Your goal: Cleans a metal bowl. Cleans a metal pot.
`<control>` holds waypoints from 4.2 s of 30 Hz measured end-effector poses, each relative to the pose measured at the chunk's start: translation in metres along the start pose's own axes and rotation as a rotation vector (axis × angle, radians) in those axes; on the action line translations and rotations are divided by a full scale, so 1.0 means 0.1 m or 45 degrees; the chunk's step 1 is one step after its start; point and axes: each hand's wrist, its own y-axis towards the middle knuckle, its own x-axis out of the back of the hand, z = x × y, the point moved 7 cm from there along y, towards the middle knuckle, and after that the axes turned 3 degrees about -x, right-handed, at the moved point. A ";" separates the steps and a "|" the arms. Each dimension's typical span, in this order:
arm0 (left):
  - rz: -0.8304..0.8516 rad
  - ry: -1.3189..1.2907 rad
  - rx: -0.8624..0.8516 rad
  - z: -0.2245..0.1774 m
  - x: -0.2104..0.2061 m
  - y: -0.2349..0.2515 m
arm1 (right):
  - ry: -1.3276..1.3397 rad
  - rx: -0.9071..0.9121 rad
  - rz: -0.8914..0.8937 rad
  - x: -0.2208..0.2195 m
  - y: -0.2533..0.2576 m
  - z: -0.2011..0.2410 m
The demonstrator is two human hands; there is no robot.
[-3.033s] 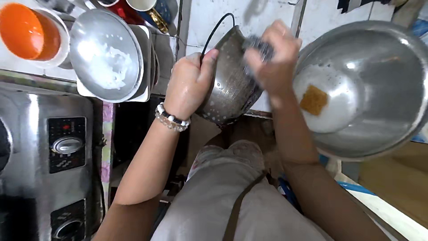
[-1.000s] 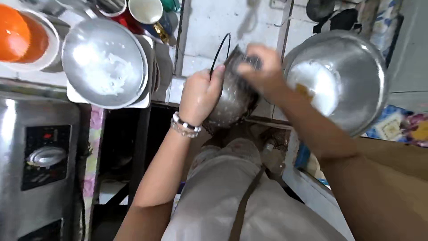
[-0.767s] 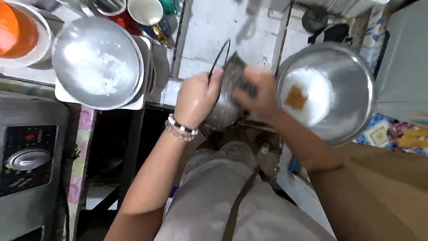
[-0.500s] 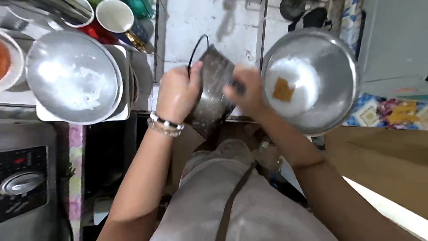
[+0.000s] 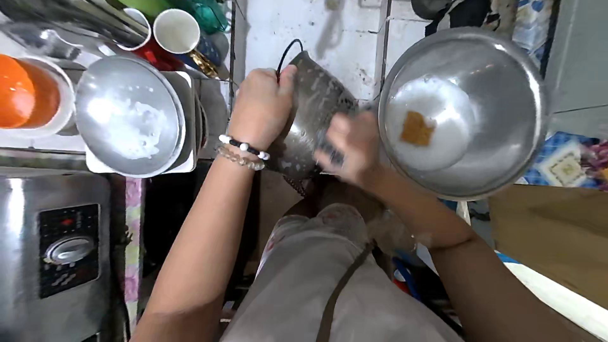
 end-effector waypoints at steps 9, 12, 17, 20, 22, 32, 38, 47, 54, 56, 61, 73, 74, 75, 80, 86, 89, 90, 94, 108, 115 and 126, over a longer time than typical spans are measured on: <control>-0.021 -0.016 -0.023 -0.02 0.01 0.03 | -0.005 0.031 0.189 -0.08 0.23 -0.04; 0.000 -0.019 -0.031 -0.03 0.00 -0.01 | -0.074 -0.135 0.180 -0.03 0.37 -0.24; 0.005 -0.038 -0.012 0.00 0.00 0.01 | 0.067 0.132 0.277 -0.12 0.21 0.09; 0.024 -0.048 0.011 0.01 -0.02 -0.04 | -0.135 -0.137 0.225 -0.04 0.41 -0.30; 0.011 -0.034 -0.008 0.00 0.04 0.00 | -0.079 0.153 0.134 -0.08 0.30 0.07; 0.046 -0.014 -0.042 -0.03 0.02 0.06 | -0.045 0.136 0.149 -0.19 0.24 0.25; 0.017 -0.010 -0.044 -0.06 0.06 0.13 | -0.047 -0.025 0.188 -0.14 0.44 0.04; 0.023 0.009 -0.038 -0.02 0.02 0.13 | 0.008 0.012 0.078 -0.15 0.20 0.13; 0.004 0.044 -0.019 -0.07 0.06 0.15 | 0.006 -0.227 -0.064 -0.14 0.22 0.08; -0.001 0.058 -0.004 -0.06 0.03 0.13 | 0.033 -0.168 -0.052 -0.17 0.19 0.07; -0.085 0.096 -0.042 -0.08 0.08 0.12 | 0.039 -0.420 0.050 -0.04 0.30 -0.22; -0.169 0.151 0.031 -0.08 0.05 0.06 | 0.117 -0.242 0.079 -0.10 0.28 -0.07; -0.172 0.155 0.043 -0.11 0.04 0.05 | 0.091 -0.386 0.209 -0.09 0.42 -0.28; -0.177 0.161 0.049 -0.14 0.03 0.03 | 0.066 -0.507 0.306 -0.10 0.52 -0.45; -0.136 0.037 -0.025 -0.13 0.03 0.09 | 0.199 -0.205 0.126 -0.22 0.44 0.08; -0.165 -0.113 0.022 -0.06 0.08 0.11 | 0.151 -0.258 0.207 -0.24 0.53 0.11; -0.215 -0.233 0.054 0.07 0.04 0.06 | 0.145 -0.244 0.207 -0.29 0.53 0.05; -0.249 -0.246 0.097 0.08 0.04 0.06 | 0.043 -0.432 0.338 -0.28 0.67 -0.32; -0.283 -0.218 0.136 0.11 0.04 -0.06 | -0.252 -0.804 0.369 -0.08 0.65 -1.73; -0.634 0.106 0.022 0.10 -0.01 -0.56 | -0.473 -1.237 0.255 0.59 -0.70 -2.70; -0.397 0.016 -0.391 0.13 -0.09 -0.68 | -0.188 -1.348 0.817 0.41 -0.67 -2.36; -0.413 -0.157 -0.427 0.29 -0.19 -0.90 | 0.709 -0.657 0.272 0.27 0.40 -1.03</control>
